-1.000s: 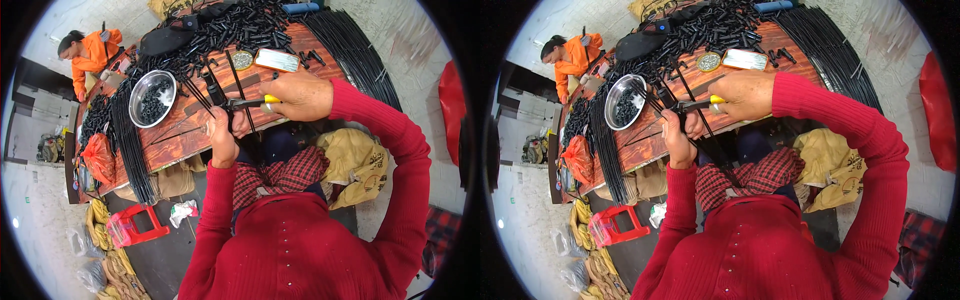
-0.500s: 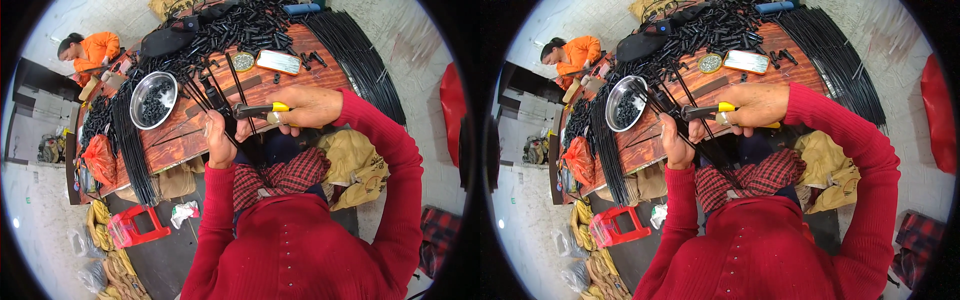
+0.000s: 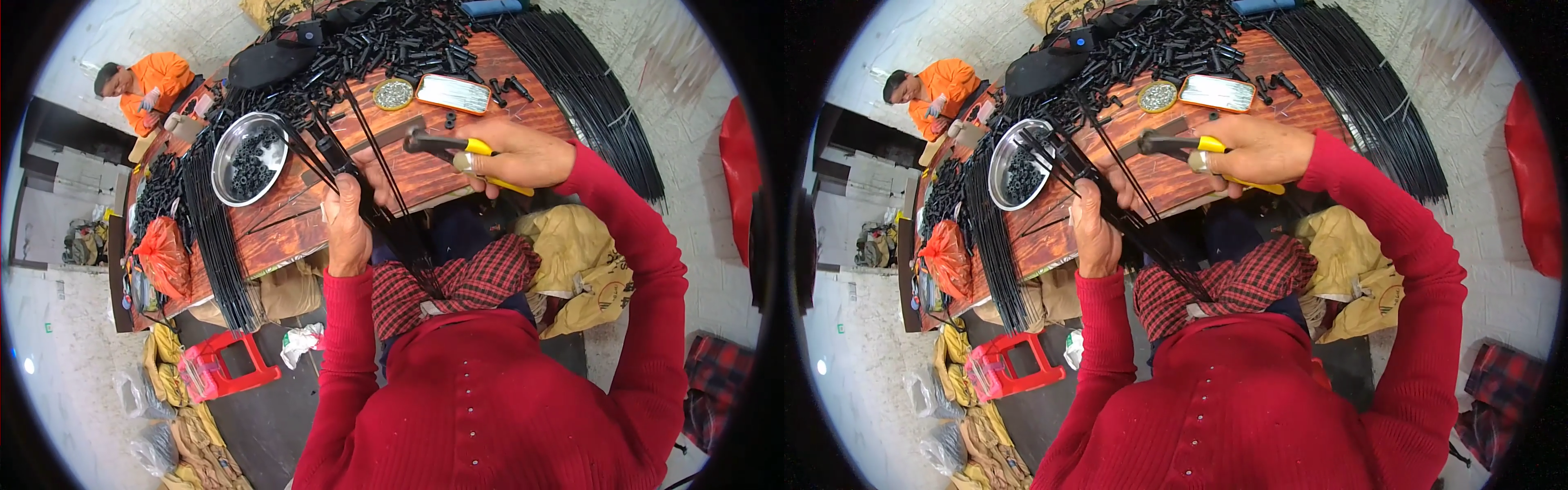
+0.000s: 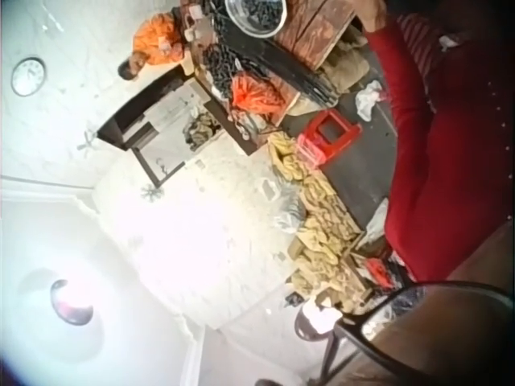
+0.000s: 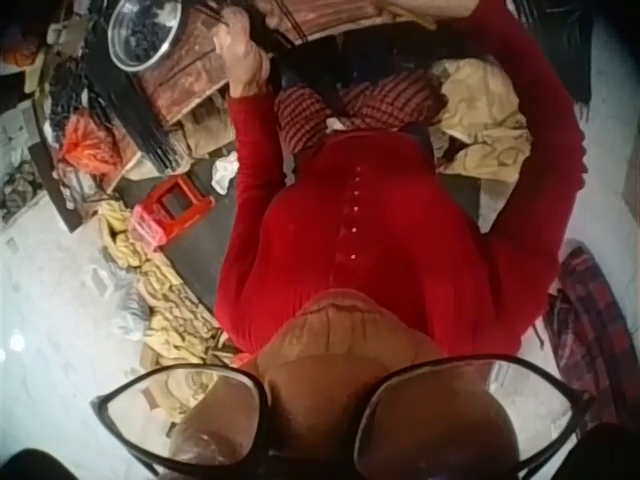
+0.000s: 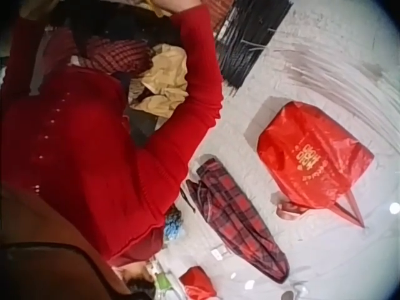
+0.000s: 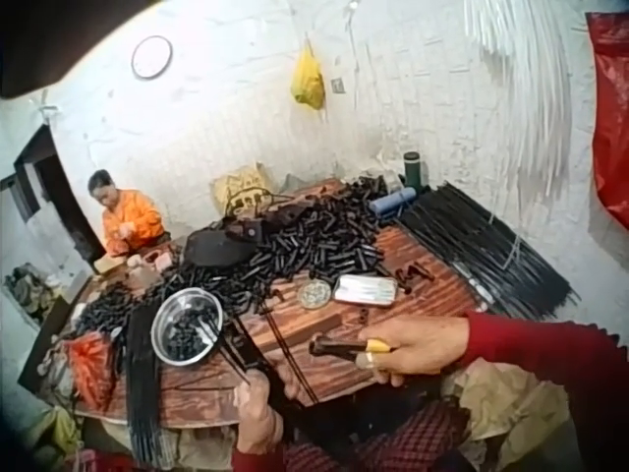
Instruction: The person is assembling black rods into circular bases using pliers on a factory workbench.
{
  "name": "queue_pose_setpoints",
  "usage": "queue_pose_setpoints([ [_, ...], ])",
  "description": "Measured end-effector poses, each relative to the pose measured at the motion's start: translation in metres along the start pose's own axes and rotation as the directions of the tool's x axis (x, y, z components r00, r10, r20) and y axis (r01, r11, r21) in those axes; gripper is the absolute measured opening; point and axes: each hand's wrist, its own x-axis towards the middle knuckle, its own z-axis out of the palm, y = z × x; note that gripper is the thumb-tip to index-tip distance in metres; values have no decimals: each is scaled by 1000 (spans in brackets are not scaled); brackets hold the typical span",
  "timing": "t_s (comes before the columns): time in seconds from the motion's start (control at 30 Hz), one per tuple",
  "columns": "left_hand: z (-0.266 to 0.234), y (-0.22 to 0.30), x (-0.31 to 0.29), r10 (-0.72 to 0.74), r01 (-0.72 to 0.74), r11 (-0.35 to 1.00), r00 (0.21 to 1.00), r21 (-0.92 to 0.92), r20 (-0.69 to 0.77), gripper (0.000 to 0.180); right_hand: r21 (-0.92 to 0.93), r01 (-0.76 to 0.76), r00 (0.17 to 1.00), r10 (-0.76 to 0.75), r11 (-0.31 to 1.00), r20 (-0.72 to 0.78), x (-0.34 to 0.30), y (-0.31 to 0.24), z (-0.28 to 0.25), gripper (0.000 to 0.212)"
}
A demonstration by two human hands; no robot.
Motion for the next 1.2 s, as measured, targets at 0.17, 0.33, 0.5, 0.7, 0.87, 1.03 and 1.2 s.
queue_pose_setpoints([
  [0.17,-6,-10,0,-99,103,989,994,-104,48,52,-720,-20,954,-203,693,-222,22,69,23,27],
  [0.33,17,24,-21,92,-85,991,993,-102,70,60,-805,-109,822,-403,584,-403,38,136,53,40],
  [0.5,-13,124,-39,334,-309,920,940,-242,68,45,-788,-97,806,-417,608,-421,37,145,48,46],
  [0.7,-62,168,-32,27,2,966,994,-257,110,45,-670,-33,862,-318,742,-394,45,157,20,49],
  [0.87,-43,95,-33,67,-12,451,998,892,-20,34,-675,-17,670,-493,737,-555,77,163,16,49],
  [1.03,30,131,-34,266,-259,957,963,131,-36,45,-709,84,622,-593,700,-512,23,145,66,20],
  [1.2,22,140,-27,480,-584,729,808,-356,-343,36,162,98,993,-108,982,53,-21,173,122,39],
])
